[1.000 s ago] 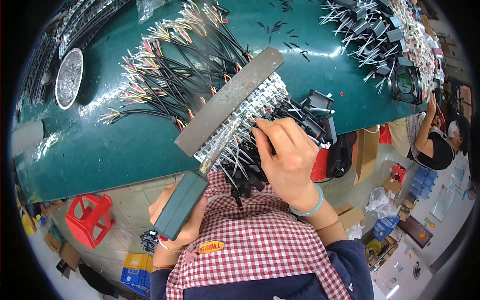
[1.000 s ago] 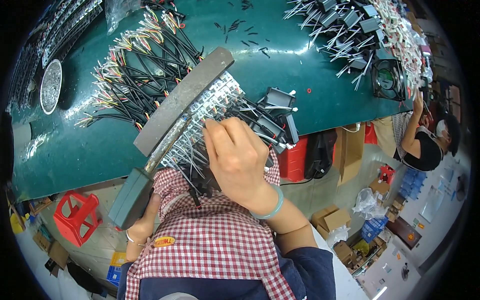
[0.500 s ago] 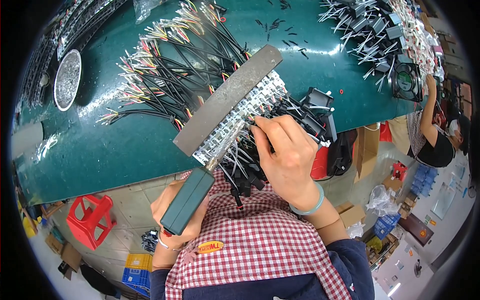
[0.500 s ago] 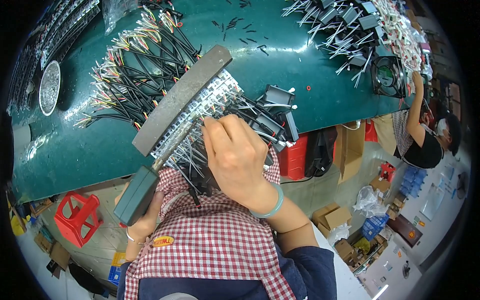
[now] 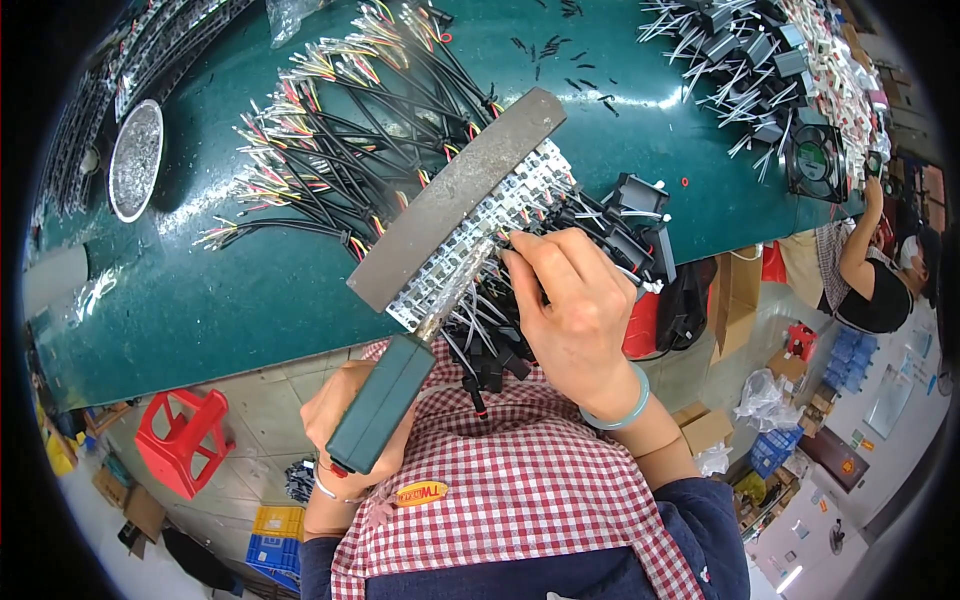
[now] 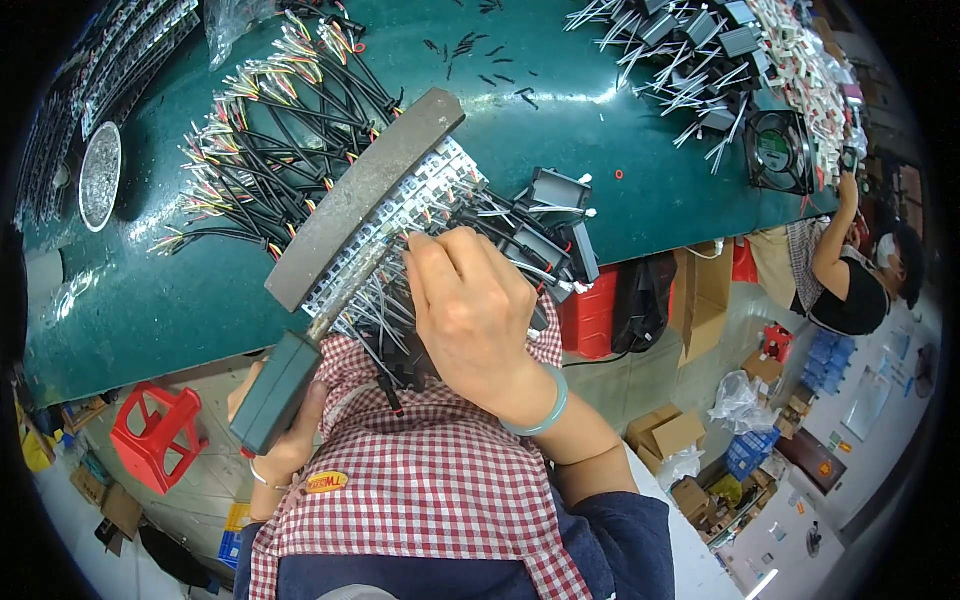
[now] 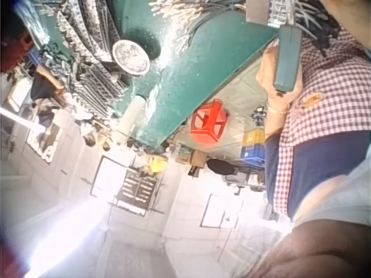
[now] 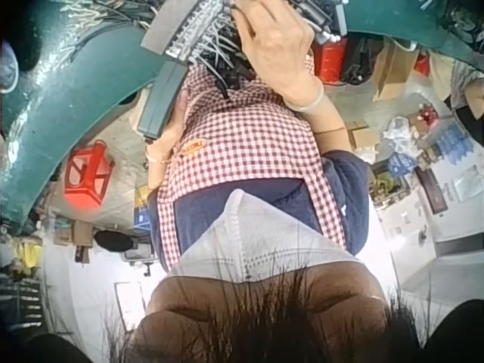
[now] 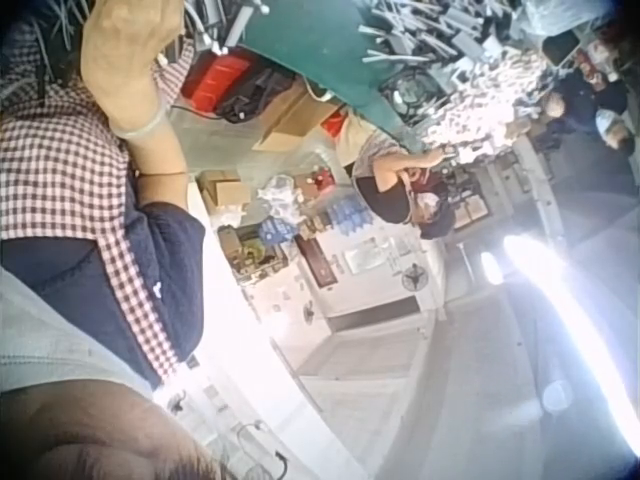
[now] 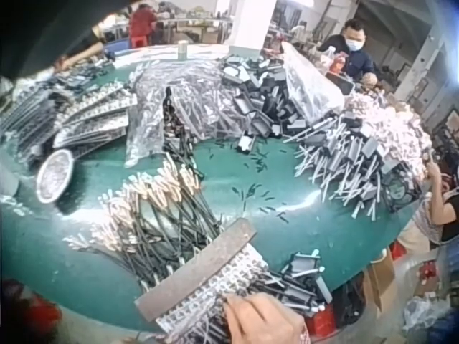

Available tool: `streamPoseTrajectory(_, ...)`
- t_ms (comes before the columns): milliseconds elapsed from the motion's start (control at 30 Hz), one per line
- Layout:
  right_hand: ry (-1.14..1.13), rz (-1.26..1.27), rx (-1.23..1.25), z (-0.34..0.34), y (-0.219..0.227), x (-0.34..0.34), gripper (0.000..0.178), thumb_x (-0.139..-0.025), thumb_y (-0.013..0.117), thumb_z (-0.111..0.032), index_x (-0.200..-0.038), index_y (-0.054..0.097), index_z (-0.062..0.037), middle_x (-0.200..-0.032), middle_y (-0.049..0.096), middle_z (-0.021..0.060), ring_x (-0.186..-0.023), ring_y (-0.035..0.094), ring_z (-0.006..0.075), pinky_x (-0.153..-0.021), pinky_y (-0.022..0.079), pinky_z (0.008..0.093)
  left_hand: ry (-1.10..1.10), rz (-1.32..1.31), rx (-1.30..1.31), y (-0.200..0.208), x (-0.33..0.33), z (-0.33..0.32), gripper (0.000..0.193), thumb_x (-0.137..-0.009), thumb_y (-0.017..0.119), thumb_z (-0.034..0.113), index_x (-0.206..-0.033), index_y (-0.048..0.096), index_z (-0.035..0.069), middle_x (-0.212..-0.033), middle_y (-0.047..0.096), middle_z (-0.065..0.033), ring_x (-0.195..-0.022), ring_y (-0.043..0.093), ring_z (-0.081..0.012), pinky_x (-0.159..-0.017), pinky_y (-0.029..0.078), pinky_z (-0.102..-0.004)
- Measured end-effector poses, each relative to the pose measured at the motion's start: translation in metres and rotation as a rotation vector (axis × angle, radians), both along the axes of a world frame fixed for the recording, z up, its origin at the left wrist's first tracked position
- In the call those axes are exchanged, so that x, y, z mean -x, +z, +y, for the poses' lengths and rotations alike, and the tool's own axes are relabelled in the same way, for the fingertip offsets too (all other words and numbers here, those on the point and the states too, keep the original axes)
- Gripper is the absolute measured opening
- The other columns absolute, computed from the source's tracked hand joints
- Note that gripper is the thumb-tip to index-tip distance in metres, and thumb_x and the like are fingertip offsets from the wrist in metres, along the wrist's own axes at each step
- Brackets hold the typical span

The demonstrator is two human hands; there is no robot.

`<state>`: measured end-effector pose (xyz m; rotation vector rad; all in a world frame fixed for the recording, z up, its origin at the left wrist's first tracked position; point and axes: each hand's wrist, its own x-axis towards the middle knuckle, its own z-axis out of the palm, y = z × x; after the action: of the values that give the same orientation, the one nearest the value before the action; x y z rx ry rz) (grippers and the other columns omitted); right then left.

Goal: The person solders wire connections onto electronic circuit boards using a handheld soldering tool while positioning the wires by hand.

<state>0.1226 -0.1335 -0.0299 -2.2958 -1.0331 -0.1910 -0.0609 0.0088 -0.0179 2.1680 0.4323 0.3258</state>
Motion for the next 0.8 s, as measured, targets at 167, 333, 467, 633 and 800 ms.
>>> streamPoseTrajectory(167,-0.004,0.006,0.007,0.0001,0.0006,0.0000,0.013,-0.078,0.074,-0.001,-0.089,0.066,-0.0012,-0.076,0.055,0.0074,-0.062,0.059,0.0227,-0.052,0.046,0.0343,0.043,-0.007,0.000,0.0029,-0.0008,-0.0018,0.022,-0.061,0.074,-0.002,-0.082,0.070,-0.004,-0.081,0.066,-0.0145,-0.068,0.068,-0.0292,-0.060,0.054,-0.0333)
streamPoseTrajectory(333,-0.012,-0.004,0.009,0.0003,-0.0007,-0.0002,0.014,-0.077,0.073,0.000,-0.089,0.067,-0.0011,-0.075,0.054,0.0074,-0.060,0.058,0.0223,-0.051,0.046,0.0343,0.086,-0.065,-0.054,0.0007,0.0068,-0.0041,0.022,-0.062,0.074,-0.002,-0.084,0.071,-0.004,-0.085,0.068,-0.0158,-0.070,0.069,-0.0296,-0.061,0.055,-0.0336)
streamPoseTrajectory(467,-0.009,-0.002,0.006,0.0005,-0.0002,-0.0005,0.014,-0.077,0.073,0.000,-0.089,0.066,-0.0011,-0.075,0.054,0.0073,-0.060,0.058,0.0223,-0.051,0.046,0.0343,0.088,-0.052,-0.045,0.0010,0.0058,-0.0041,0.022,-0.063,0.073,-0.002,-0.085,0.071,-0.003,-0.085,0.068,-0.0165,-0.072,0.070,-0.0300,-0.063,0.056,-0.0343)
streamPoseTrajectory(633,-0.018,0.007,0.016,0.0008,0.0009,0.0008,0.014,-0.077,0.074,-0.001,-0.089,0.067,-0.0014,-0.075,0.054,0.0073,-0.061,0.058,0.0224,-0.051,0.046,0.0343,0.068,0.004,-0.027,0.0047,0.0048,-0.0026,0.025,-0.062,0.073,-0.002,-0.086,0.071,-0.003,-0.085,0.068,-0.0160,-0.073,0.070,-0.0308,-0.065,0.057,-0.0350)
streamPoseTrajectory(800,-0.015,0.004,0.008,0.0008,-0.0006,0.0006,0.014,-0.077,0.074,-0.001,-0.089,0.067,-0.0018,-0.075,0.054,0.0071,-0.061,0.059,0.0223,-0.051,0.045,0.0343,0.024,-0.014,-0.054,0.0045,0.0011,-0.0012,0.024,-0.062,0.073,-0.001,-0.086,0.071,-0.003,-0.083,0.067,-0.0155,-0.070,0.069,-0.0301,-0.063,0.056,-0.0348)
